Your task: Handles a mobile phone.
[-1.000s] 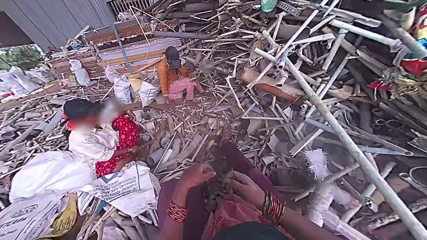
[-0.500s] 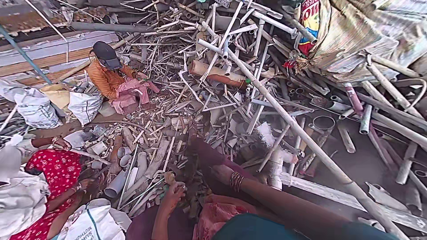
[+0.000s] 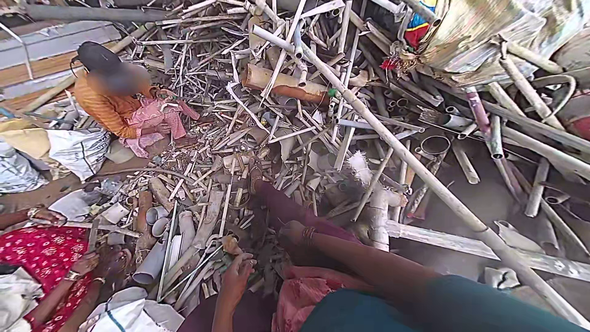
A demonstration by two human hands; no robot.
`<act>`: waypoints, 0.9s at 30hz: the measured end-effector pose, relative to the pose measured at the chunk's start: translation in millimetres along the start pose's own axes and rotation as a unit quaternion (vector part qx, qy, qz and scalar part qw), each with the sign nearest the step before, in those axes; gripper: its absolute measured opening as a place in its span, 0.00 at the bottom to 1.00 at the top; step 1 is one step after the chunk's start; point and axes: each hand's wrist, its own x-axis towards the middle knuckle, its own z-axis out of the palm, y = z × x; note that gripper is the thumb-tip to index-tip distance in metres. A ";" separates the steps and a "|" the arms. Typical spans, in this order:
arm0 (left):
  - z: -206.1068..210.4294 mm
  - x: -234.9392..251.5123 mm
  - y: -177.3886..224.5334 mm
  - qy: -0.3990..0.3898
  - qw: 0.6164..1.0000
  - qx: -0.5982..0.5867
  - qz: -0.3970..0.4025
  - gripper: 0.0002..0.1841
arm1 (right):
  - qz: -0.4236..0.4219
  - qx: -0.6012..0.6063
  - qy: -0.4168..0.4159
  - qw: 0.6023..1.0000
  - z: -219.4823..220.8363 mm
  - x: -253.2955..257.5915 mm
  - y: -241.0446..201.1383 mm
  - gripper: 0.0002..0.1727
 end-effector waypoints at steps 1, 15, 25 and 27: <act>-0.6 -0.2 -0.2 -0.002 1.000 0.003 -0.005 0.16 | 0.006 0.016 0.023 1.000 -11.9 0.2 -0.5 0.22; 18.2 22.8 -9.4 -0.084 0.989 0.081 -0.094 0.20 | 0.254 -0.143 0.413 0.863 -248.3 16.3 97.7 0.30; 22.2 39.3 -26.7 -0.113 0.982 0.086 -0.128 0.21 | 0.183 0.156 0.487 0.840 -269.7 84.3 148.5 0.35; 22.5 42.3 -31.2 -0.116 0.981 0.077 -0.133 0.21 | 0.176 0.186 0.485 0.836 -265.2 83.0 147.0 0.37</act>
